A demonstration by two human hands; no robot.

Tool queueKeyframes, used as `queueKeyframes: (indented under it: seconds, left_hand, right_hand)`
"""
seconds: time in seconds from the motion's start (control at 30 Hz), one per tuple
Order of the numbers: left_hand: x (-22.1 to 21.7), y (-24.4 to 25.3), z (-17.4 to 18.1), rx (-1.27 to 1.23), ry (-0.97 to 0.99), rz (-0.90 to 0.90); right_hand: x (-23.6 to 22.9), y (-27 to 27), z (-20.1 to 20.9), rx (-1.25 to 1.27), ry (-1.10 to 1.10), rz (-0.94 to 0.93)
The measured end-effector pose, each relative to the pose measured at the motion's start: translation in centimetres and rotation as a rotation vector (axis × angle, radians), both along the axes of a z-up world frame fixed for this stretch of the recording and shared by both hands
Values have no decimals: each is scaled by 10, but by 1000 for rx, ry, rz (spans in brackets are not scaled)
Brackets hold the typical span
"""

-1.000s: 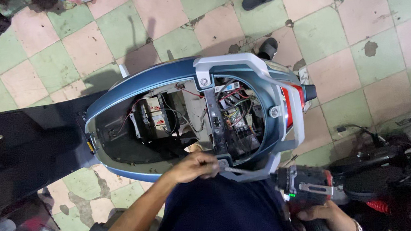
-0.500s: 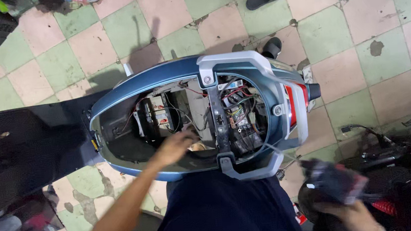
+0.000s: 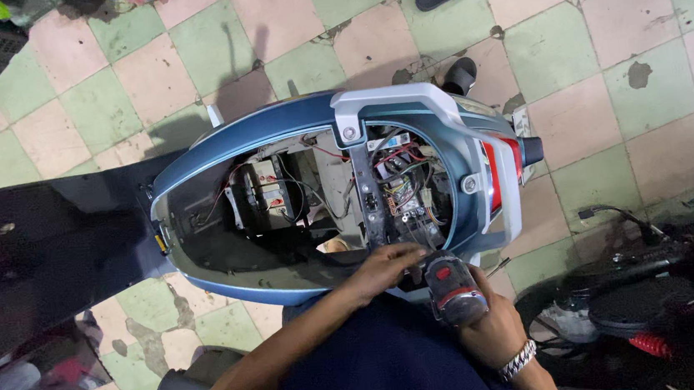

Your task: The person works on the internal wiring and components of an electric scooter using a screwdriver and a multimeter.

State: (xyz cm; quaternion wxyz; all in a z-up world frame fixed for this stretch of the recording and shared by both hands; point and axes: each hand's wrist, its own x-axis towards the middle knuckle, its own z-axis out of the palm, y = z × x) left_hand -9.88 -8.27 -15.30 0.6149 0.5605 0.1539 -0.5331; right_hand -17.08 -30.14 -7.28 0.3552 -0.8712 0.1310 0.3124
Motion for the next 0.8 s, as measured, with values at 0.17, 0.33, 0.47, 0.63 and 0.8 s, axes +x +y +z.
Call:
queueKeyframes:
  seconds: [0.17, 0.33, 0.47, 0.63, 0.8]
  left_hand:
    - [3, 0, 5, 5, -68, -51]
    - [4, 3, 10, 10, -69, -51]
    - [2, -1, 2, 35, -50, -51]
    - [-12, 6, -16, -37, -56, 41]
    - [-17, 20, -18, 121, 51, 67]
  right_hand:
    - [5, 4, 5, 23, -25, -11]
    - [5, 4, 3, 23, 12, -13]
    - [6, 4, 2, 9, 3, 22]
    - [23, 9, 16, -129, 212, 114]
    - [53, 25, 40, -195, 216, 358]
